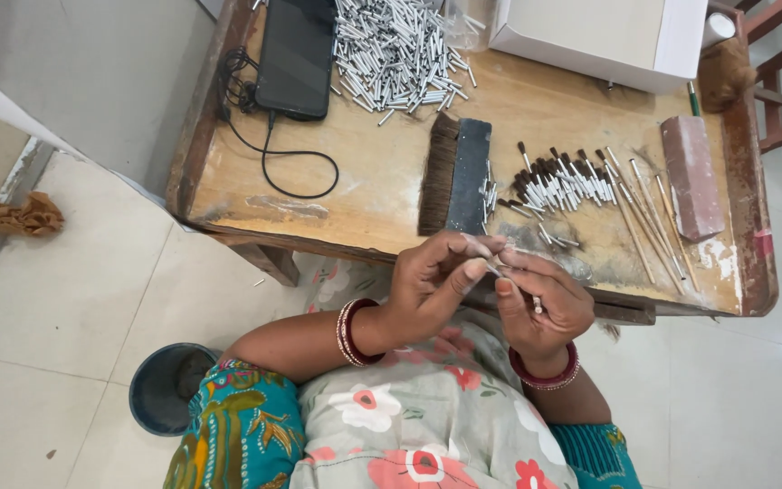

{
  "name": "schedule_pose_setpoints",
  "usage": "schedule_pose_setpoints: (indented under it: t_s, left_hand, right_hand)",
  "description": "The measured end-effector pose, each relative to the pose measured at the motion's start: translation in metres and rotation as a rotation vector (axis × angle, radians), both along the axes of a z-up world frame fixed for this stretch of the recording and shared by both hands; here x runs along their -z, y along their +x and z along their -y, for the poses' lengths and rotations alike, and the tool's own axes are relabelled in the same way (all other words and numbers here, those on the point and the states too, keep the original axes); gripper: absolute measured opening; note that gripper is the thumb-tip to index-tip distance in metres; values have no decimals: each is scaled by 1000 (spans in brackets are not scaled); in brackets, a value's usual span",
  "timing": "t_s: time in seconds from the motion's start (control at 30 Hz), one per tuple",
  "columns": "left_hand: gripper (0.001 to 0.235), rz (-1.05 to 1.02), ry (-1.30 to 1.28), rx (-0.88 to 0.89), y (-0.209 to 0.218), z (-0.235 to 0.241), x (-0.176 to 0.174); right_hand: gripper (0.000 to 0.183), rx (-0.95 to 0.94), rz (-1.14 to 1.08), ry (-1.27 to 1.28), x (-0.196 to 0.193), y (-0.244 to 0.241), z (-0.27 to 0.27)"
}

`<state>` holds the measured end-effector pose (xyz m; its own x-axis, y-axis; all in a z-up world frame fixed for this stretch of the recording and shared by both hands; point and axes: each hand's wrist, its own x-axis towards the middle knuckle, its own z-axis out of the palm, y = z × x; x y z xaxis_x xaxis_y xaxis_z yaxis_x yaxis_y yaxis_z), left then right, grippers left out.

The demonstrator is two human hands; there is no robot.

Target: The person sits at a workbench assembling small brushes. They pick metal ferrules from a pile, press and shape bristle tufts into the ferrules by hand, use a bristle brush and a stone block to shape and trim the tufts, and place finished brushes in a box.

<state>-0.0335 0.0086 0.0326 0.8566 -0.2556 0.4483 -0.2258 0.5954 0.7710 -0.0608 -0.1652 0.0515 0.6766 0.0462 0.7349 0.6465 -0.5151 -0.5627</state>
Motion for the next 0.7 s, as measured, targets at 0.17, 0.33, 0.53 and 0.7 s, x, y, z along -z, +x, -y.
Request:
schedule_pose_setpoints:
  t_s: [0.17, 0.33, 0.53, 0.7]
  left_hand:
    - [15, -10, -20, -52, 1, 3, 9]
    - [17, -76, -98, -4, 6, 6, 13]
    - [14, 4, -80, 79, 16, 9, 14]
    - [15, -183, 3, 119, 16, 3, 10]
  right_hand:
    - [21, 6, -34, 4, 3, 2, 1]
    - [24, -54, -5, 51, 5, 7, 0]
    - [22, 35, 95, -49, -1, 8, -2]
    - [8, -39, -41, -296, -16, 2, 8]
